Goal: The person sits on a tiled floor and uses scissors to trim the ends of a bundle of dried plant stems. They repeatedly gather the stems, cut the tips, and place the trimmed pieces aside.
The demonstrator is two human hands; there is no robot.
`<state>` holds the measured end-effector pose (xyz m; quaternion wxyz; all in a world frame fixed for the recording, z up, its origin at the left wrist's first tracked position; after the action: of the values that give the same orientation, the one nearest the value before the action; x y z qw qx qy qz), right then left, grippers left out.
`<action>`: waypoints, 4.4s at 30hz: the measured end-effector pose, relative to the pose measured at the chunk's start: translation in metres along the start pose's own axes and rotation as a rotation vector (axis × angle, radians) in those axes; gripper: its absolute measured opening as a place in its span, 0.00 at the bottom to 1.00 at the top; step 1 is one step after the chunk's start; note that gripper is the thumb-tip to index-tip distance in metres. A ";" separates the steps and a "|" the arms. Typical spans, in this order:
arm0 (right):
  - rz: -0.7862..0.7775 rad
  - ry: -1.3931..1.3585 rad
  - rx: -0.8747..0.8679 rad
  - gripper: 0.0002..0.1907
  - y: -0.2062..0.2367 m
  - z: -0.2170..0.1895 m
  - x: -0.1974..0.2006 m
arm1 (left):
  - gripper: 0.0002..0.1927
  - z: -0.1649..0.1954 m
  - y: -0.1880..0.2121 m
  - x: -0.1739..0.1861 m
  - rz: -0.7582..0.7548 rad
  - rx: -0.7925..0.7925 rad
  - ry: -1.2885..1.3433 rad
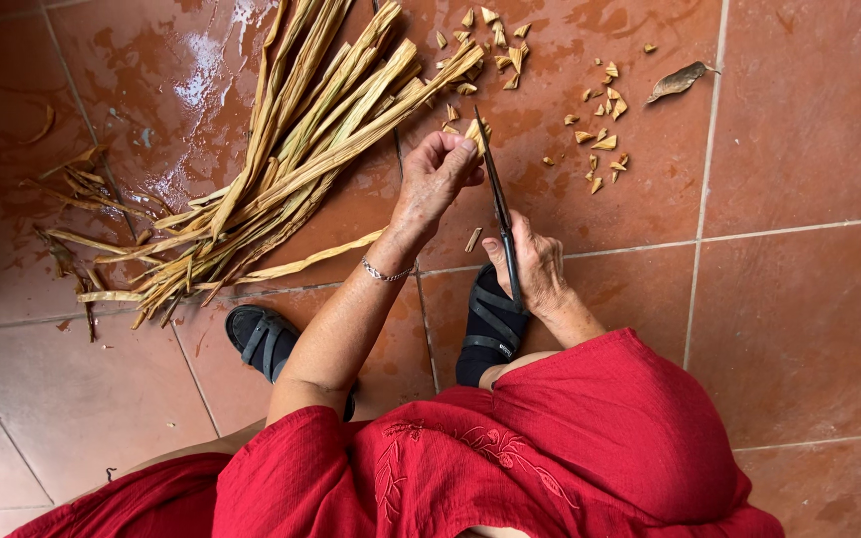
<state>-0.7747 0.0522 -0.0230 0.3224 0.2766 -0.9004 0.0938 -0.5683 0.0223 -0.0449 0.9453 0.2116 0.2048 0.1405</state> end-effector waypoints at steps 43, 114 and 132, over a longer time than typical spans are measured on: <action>0.037 -0.327 0.028 0.32 -0.019 -0.005 0.000 | 0.14 0.025 -0.016 0.007 0.031 -0.082 -0.362; -0.161 -0.551 -0.098 0.27 -0.021 0.013 -0.026 | 0.08 -0.010 -0.012 0.050 0.078 0.150 -0.121; -0.106 -0.786 -0.321 0.28 -0.021 0.020 -0.028 | 0.09 0.017 -0.054 0.134 0.511 -0.261 -1.450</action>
<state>-0.7557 0.0398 -0.0562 -0.0018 0.2837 -0.9425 -0.1766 -0.4335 0.0171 -0.0998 0.7987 0.1785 -0.5374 0.2034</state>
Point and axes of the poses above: each hand's wrist, its own y-axis away from the middle knuckle, its own x-axis out of the back of the hand, z = x × y, the point moved 1 cm from there along -y, towards the middle knuckle, and after that the axes turned 5 degrees about -y, right-handed, at the moved point
